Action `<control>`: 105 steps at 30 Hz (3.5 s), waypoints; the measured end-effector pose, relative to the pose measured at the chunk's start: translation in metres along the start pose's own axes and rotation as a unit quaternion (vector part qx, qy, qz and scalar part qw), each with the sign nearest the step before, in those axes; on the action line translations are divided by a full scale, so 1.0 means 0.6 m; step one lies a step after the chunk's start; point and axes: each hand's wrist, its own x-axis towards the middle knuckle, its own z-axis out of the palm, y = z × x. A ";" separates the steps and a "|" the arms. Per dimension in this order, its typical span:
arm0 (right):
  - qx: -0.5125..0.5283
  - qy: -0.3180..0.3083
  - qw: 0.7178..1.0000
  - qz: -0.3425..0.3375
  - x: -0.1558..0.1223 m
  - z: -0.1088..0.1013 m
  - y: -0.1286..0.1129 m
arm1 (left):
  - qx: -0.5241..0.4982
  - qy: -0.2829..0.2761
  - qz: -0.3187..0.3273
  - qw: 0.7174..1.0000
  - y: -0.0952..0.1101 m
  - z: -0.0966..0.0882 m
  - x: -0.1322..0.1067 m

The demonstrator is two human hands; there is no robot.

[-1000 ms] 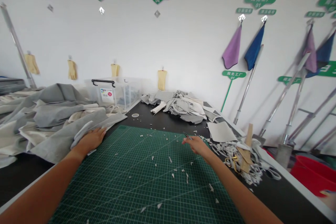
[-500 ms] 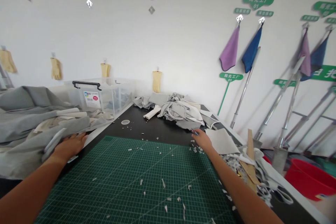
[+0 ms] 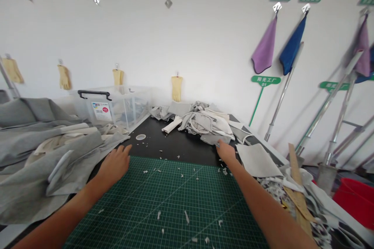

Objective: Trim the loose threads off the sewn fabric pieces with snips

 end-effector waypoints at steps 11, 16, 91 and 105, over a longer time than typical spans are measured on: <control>0.113 0.016 0.991 -0.066 -0.080 -0.077 -0.048 | -0.194 -0.016 0.104 0.975 0.124 -0.067 -0.058; 0.262 0.033 0.960 -0.097 -0.153 -0.183 -0.074 | -0.399 -0.113 0.098 0.904 0.182 -0.126 -0.076; 0.083 -0.068 0.984 -0.141 -0.515 -0.127 -0.068 | -0.216 -0.035 0.153 0.964 0.236 -0.176 -0.351; 0.195 -0.108 0.946 -0.237 -0.509 -0.126 -0.054 | -0.152 -0.043 0.104 0.982 0.219 -0.166 -0.338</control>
